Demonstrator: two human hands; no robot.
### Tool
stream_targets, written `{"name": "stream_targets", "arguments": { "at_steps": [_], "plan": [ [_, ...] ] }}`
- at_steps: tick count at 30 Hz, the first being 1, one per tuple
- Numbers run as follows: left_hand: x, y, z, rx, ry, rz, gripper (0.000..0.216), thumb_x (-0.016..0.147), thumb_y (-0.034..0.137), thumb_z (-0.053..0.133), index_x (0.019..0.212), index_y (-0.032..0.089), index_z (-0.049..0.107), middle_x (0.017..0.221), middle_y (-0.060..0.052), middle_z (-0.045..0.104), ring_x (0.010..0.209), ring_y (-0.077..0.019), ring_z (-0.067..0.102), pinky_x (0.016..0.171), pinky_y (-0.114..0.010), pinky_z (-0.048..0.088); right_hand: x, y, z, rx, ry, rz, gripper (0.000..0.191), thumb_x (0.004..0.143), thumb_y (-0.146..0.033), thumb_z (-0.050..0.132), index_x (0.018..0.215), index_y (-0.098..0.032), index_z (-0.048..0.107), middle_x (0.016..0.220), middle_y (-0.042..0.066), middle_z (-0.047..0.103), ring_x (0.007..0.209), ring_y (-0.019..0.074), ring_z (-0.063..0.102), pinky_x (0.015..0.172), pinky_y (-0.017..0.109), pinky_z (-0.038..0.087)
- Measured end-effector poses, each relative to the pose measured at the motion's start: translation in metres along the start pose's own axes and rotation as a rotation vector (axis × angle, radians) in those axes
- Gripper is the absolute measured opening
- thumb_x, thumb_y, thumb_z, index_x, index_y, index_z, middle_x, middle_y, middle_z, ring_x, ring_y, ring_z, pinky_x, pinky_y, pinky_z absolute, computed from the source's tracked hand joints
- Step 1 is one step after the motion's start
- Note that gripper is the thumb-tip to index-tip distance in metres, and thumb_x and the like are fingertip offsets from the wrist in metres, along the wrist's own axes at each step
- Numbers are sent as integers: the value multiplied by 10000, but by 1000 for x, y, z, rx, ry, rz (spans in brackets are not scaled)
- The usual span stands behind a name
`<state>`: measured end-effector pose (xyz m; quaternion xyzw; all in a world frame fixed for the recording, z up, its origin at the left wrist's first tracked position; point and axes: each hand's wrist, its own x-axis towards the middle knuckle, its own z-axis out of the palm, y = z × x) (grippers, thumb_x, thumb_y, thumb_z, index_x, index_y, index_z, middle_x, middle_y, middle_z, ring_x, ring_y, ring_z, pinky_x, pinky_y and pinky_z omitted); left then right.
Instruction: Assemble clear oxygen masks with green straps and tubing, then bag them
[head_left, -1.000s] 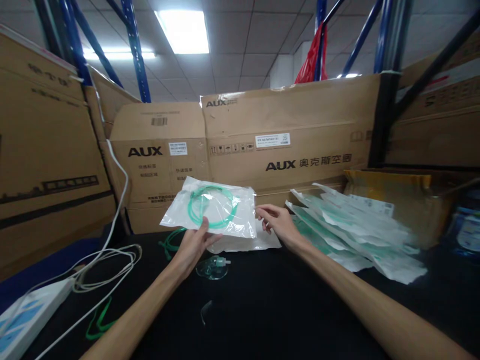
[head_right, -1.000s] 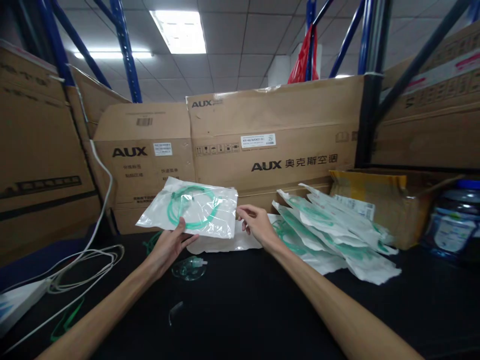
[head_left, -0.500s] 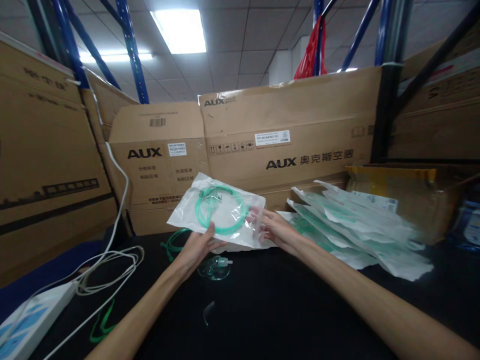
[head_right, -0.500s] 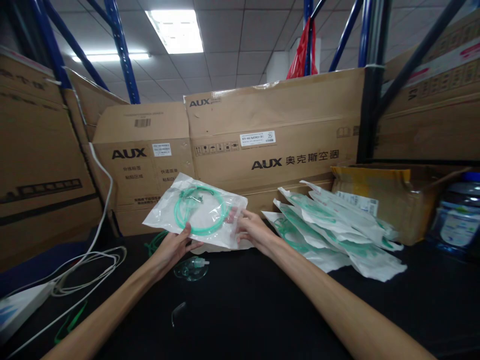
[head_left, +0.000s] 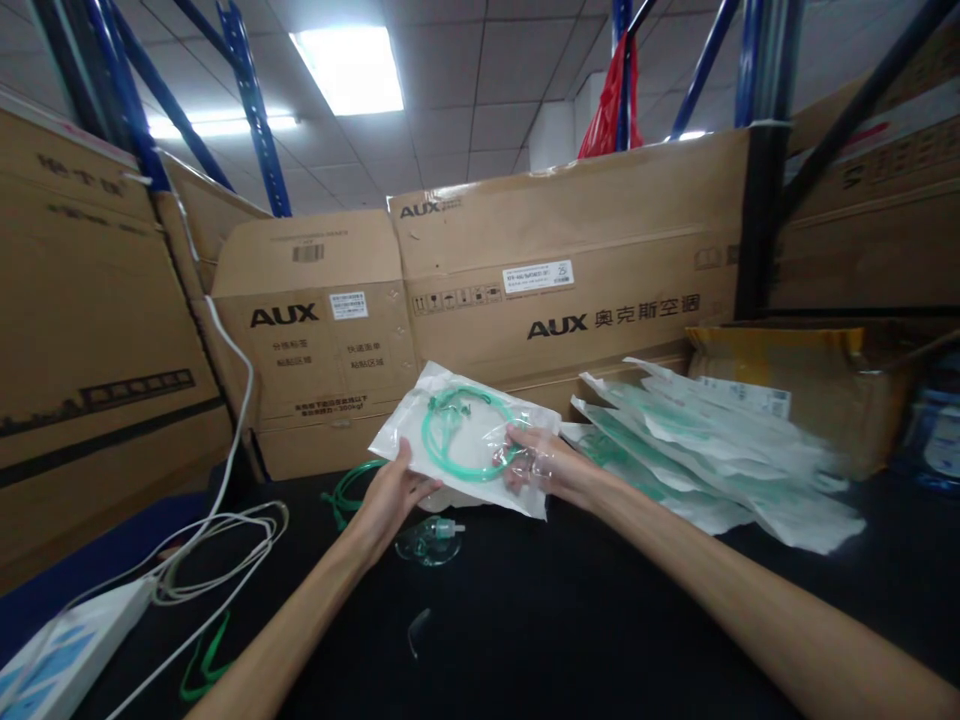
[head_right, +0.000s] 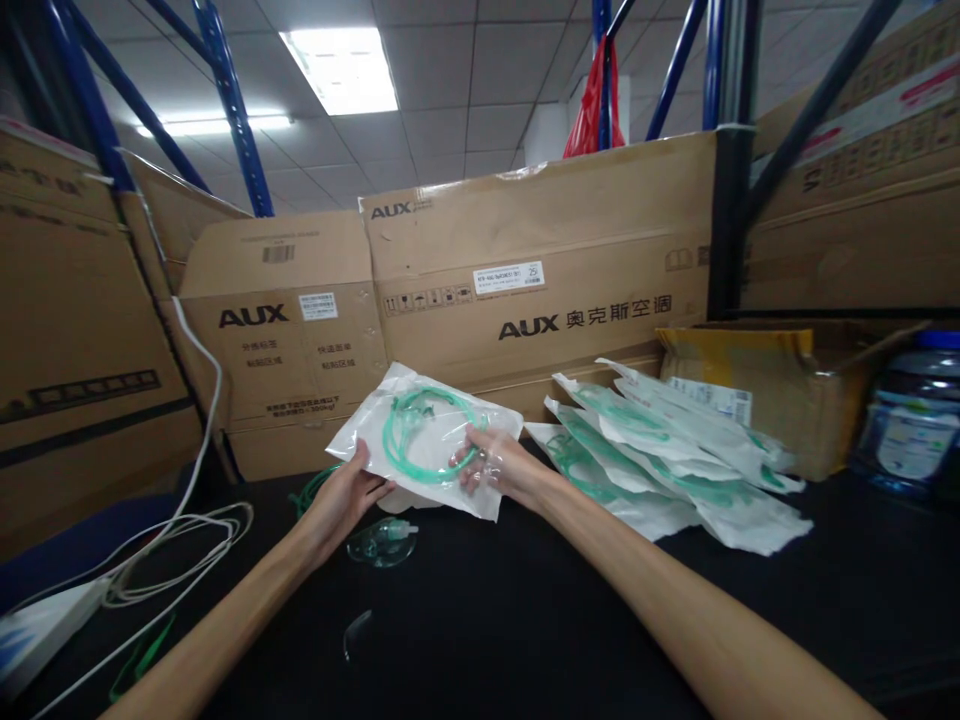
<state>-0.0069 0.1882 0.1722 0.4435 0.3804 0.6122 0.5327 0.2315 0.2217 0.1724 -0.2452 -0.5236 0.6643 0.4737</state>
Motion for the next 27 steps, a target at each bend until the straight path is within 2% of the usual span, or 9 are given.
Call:
{"name": "stream_targets", "arguments": {
  "at_steps": [4, 11, 14, 18, 21, 24, 27],
  "plan": [
    [0, 4, 0, -18, 121, 36, 319, 1031, 358, 524, 1218, 137, 656, 1135, -144, 750, 877, -201, 740, 768, -305, 621, 0, -6, -4, -60, 49, 18, 232, 1031, -324, 484, 839, -194, 490, 720, 66, 725, 474, 167, 652, 455, 269, 526],
    [6, 8, -8, -86, 291, 169, 247, 1056, 276, 457, 1137, 143, 649, 1106, -93, 737, 785, -123, 699, 685, -214, 608, -1, -24, -7, -145, 68, -32, 203, 1010, -326, 526, 860, -194, 492, 699, 67, 732, 435, 153, 627, 402, 228, 479],
    [10, 9, -12, -116, 398, 228, 221, 1048, 264, 460, 1127, 168, 643, 1029, -58, 733, 731, -109, 674, 690, -215, 609, -3, -41, -17, -165, 103, -92, 260, 1010, -375, 521, 824, -203, 465, 658, 77, 727, 399, 156, 603, 370, 224, 441],
    [11, 10, -16, -150, 501, 277, 188, 1048, 248, 460, 1069, 186, 637, 1000, -23, 712, 724, -94, 671, 797, -243, 625, -8, -69, -35, -164, 236, -264, 288, 982, -421, 565, 824, -222, 431, 610, 26, 709, 356, 134, 562, 339, 202, 387],
    [10, 9, -16, -163, 510, 263, 182, 1055, 227, 458, 1006, 167, 623, 1013, -24, 704, 722, -73, 683, 842, -227, 624, -11, -83, -44, -140, 355, -467, 350, 946, -503, 596, 825, -237, 402, 609, -12, 705, 374, 121, 569, 362, 191, 397],
    [10, 6, -13, -155, 446, 198, 174, 1046, 191, 484, 1006, 130, 642, 1022, -54, 721, 794, -90, 729, 869, -216, 622, -11, -86, -45, -127, 421, -669, 444, 842, -594, 679, 820, -242, 409, 613, -13, 712, 387, 137, 582, 377, 211, 419],
    [9, 4, -7, -130, 344, 98, 152, 1015, 141, 538, 996, 79, 676, 1013, -98, 741, 855, -128, 756, 841, -197, 628, -10, -84, -43, -116, 414, -727, 490, 777, -635, 712, 812, -244, 418, 617, -7, 717, 392, 146, 588, 380, 220, 422]
  ]
}}
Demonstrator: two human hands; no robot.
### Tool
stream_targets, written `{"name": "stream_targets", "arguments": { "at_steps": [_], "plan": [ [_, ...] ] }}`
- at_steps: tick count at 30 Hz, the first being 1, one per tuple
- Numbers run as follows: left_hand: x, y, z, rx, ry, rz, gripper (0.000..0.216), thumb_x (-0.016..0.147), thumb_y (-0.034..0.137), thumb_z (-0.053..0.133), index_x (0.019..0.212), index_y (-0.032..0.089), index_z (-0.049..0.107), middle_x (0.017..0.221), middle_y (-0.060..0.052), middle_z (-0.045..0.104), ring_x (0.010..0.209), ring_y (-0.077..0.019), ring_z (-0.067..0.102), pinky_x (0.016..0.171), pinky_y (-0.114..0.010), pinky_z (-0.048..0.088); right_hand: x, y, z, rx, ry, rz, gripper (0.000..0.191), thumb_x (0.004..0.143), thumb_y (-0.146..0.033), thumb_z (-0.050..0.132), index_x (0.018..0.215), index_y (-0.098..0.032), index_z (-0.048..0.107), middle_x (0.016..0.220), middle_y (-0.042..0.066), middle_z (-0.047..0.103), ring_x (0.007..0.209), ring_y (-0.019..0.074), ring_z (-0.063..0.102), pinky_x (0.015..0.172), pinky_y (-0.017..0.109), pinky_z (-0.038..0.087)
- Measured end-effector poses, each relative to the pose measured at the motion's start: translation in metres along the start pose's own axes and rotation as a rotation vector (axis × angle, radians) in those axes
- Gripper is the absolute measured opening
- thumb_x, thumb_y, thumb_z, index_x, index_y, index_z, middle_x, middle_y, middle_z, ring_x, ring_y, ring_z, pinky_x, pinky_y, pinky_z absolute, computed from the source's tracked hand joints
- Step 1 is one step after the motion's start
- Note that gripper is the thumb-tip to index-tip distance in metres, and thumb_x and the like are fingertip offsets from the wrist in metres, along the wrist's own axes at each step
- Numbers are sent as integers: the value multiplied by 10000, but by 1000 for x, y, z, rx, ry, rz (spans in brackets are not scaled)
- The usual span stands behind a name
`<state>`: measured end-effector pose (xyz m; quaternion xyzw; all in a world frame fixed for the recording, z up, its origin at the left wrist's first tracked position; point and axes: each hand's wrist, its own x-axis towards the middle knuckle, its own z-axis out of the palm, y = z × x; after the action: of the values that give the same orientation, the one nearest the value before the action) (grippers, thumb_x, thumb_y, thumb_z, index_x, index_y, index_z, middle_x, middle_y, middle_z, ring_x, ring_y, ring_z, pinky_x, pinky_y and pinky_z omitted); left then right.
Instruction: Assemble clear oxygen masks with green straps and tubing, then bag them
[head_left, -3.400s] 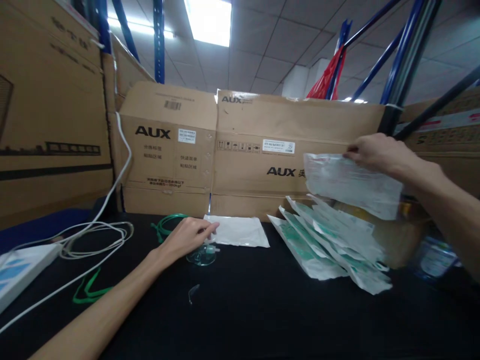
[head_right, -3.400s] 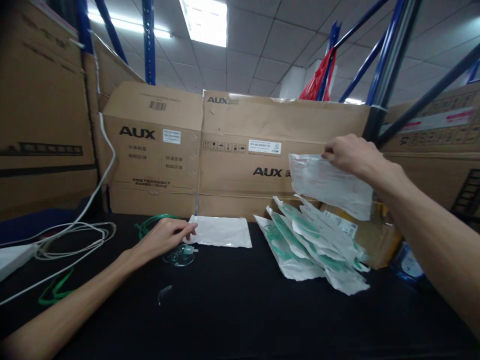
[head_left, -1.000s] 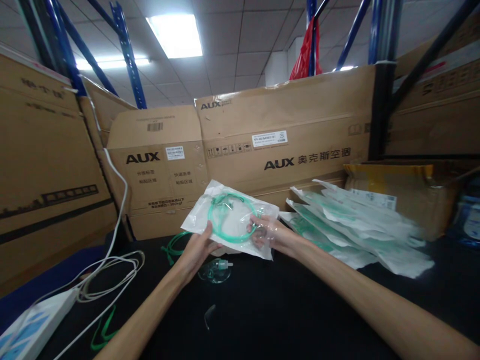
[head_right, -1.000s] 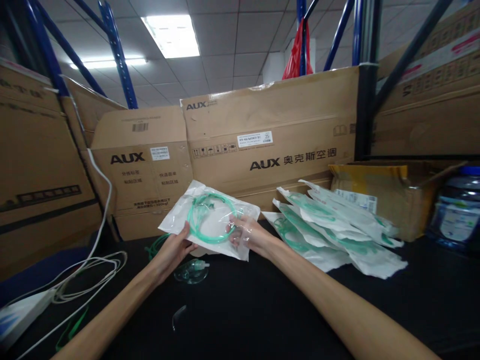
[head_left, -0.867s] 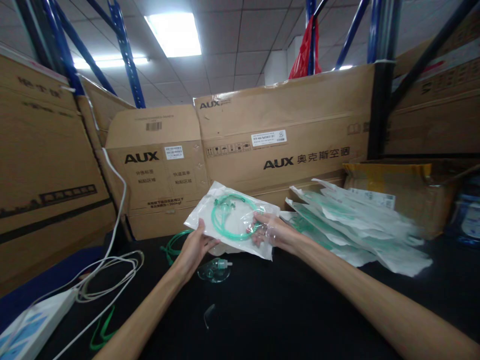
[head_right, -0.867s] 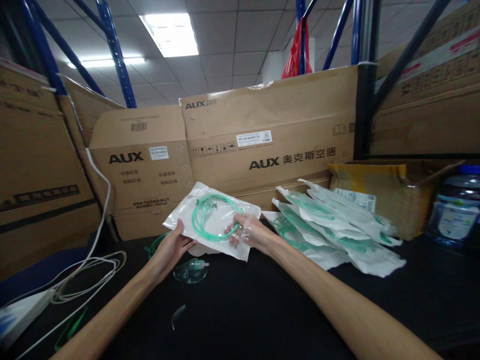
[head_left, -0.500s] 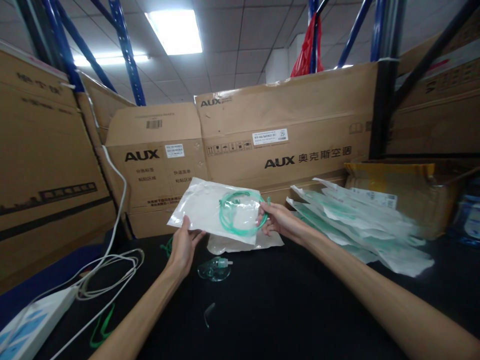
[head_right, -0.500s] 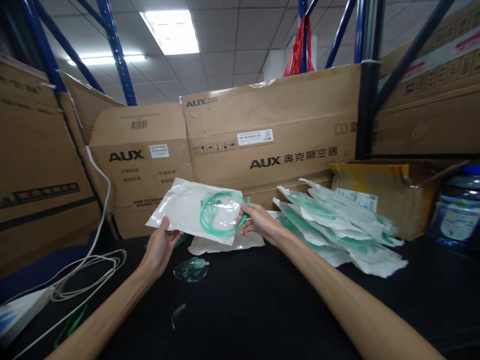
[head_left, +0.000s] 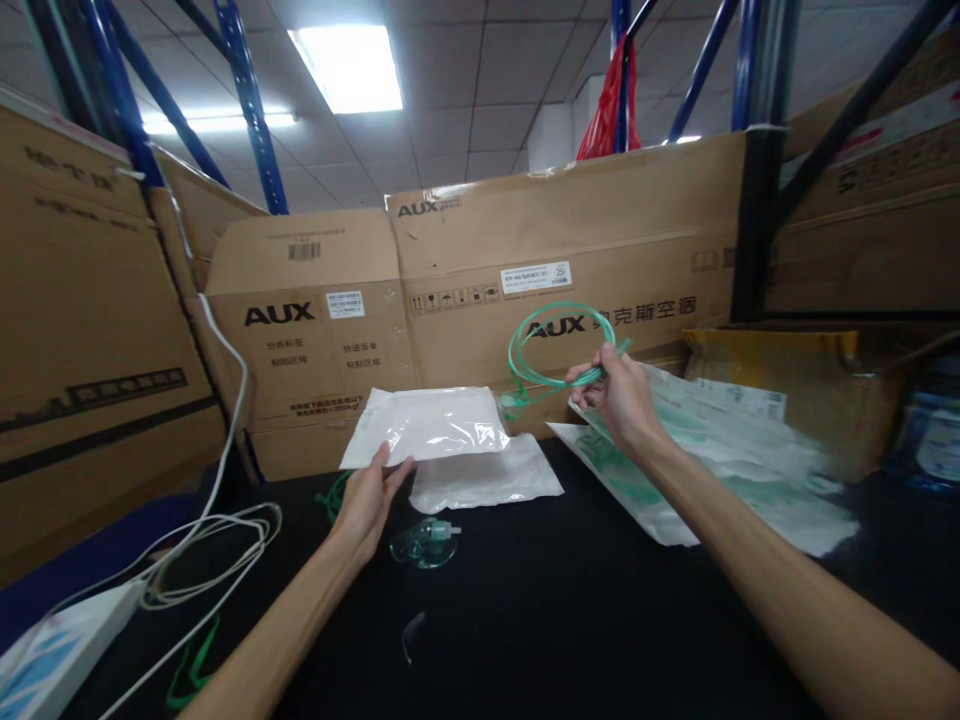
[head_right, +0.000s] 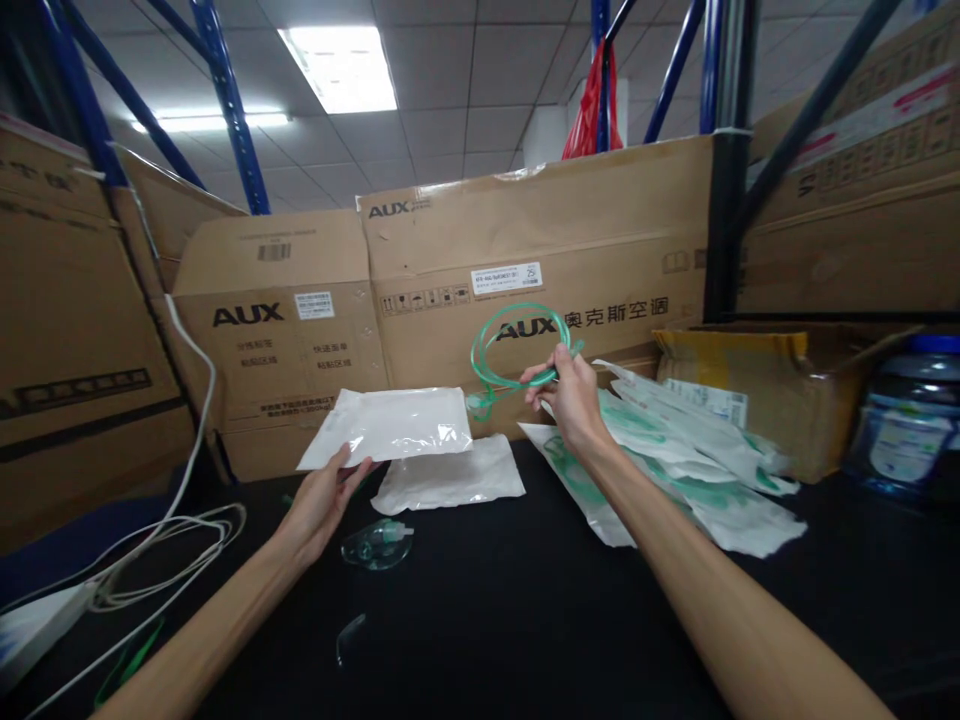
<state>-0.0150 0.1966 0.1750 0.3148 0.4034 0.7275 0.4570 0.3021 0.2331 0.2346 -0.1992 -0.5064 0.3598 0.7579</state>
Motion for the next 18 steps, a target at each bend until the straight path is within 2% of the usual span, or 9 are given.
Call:
{"name": "stream_targets", "arguments": {
  "at_steps": [4, 6, 8, 10, 12, 14, 16, 18],
  "plan": [
    [-9, 4, 8, 46, -144, -150, 181, 980, 106, 585, 889, 6, 705, 944, -182, 757, 878, -185, 768, 823, -197, 631, 0, 2, 0, 2, -6, 2, 493, 757, -626, 731, 810, -247, 420, 608, -9, 716, 396, 150, 590, 380, 220, 421],
    [-12, 7, 10, 92, -249, -226, 194, 975, 121, 598, 902, -9, 723, 977, -211, 763, 924, -208, 766, 849, -207, 624, 0, 2, -2, 3, -6, 0, 497, 752, -627, 734, 806, -246, 419, 603, -8, 714, 393, 149, 586, 377, 219, 421],
    [-14, 10, 9, 201, -341, -262, 197, 973, 169, 619, 963, 15, 741, 1040, -199, 770, 947, -200, 763, 853, -196, 613, 1, 1, -2, 3, -5, -10, 496, 759, -629, 728, 805, -245, 419, 609, -2, 718, 394, 147, 586, 374, 217, 421],
    [-12, 11, 5, 382, -399, -244, 251, 967, 279, 644, 983, 55, 755, 1022, -165, 785, 828, -165, 767, 779, -185, 613, 1, 0, -3, 2, -7, -22, 489, 772, -628, 720, 809, -243, 420, 618, 2, 722, 397, 146, 588, 374, 214, 421],
    [-10, 14, -1, 599, -418, -140, 391, 944, 441, 646, 891, 74, 767, 834, -125, 790, 573, -131, 699, 589, -196, 583, 1, -2, -2, 5, -10, -30, 480, 786, -622, 712, 814, -243, 419, 622, 3, 723, 398, 144, 587, 372, 211, 420],
    [-8, 19, -7, 812, -398, 76, 537, 920, 585, 595, 768, 95, 755, 608, -65, 717, 422, -117, 577, 455, -214, 484, 2, -5, -2, 13, -8, -43, 473, 797, -618, 705, 818, -244, 416, 623, -1, 721, 394, 143, 583, 368, 212, 421],
    [-9, 26, -8, 991, -320, 353, 591, 918, 653, 528, 744, 132, 745, 552, -34, 671, 455, -148, 585, 482, -238, 465, 3, -9, -2, 20, 2, -69, 465, 808, -615, 698, 822, -246, 416, 626, -7, 719, 387, 143, 578, 361, 216, 421],
    [-10, 31, -3, 1143, -323, 567, 569, 939, 655, 473, 875, 170, 764, 748, -55, 752, 681, -209, 698, 672, -289, 540, 5, -14, -3, 28, 17, -97, 458, 816, -614, 692, 821, -246, 419, 623, -14, 714, 379, 142, 574, 354, 220, 422]
  ]
}}
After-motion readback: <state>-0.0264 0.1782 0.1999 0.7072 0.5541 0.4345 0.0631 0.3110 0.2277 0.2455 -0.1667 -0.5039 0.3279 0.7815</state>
